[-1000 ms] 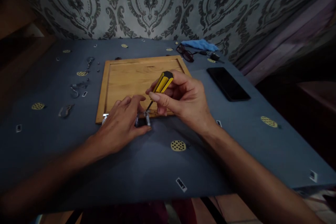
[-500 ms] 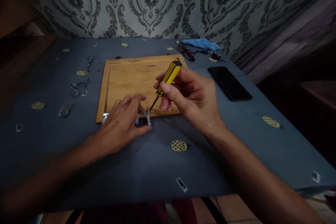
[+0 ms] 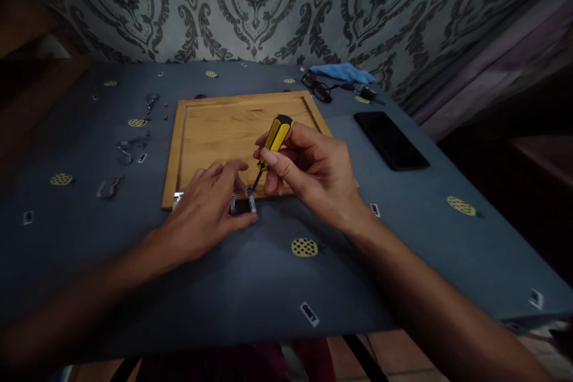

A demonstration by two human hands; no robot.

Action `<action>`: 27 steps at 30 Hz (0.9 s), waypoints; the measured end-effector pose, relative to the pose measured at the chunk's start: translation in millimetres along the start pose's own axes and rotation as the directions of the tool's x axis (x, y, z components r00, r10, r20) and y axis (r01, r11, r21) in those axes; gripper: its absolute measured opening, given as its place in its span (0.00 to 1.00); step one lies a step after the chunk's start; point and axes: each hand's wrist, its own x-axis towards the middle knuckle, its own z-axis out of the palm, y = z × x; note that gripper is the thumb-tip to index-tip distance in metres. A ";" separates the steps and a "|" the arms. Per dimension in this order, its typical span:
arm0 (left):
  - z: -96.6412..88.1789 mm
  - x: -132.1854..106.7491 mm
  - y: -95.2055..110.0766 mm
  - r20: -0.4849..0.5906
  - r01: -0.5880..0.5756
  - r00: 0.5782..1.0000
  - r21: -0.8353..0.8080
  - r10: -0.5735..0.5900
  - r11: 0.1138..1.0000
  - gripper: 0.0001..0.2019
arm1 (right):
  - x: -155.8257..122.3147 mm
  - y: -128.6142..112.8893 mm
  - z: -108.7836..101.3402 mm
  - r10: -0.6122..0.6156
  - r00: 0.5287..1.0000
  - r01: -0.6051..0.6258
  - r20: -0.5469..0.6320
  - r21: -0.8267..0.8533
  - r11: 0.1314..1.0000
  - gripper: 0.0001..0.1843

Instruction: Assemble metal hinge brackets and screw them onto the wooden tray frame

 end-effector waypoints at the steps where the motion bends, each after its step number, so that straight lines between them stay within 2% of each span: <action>1: 0.0 -0.1 0.0 -0.001 -0.001 1.000 -0.003 0.001 1.000 0.24 | 0.0 0.6 0.0 -0.004 1.000 0.004 0.002 -0.007 1.000 0.17; 9: -0.7 0.5 -2.3 0.019 0.013 1.000 -0.019 -0.012 1.000 0.24 | 1.5 6.4 -2.0 -0.063 0.997 0.065 0.034 -0.054 0.996 0.16; 27: -1.7 1.8 2.7 0.018 0.034 0.999 -0.026 -0.033 0.999 0.27 | 2.3 7.2 -2.3 -0.090 0.992 0.090 0.089 0.006 0.996 0.17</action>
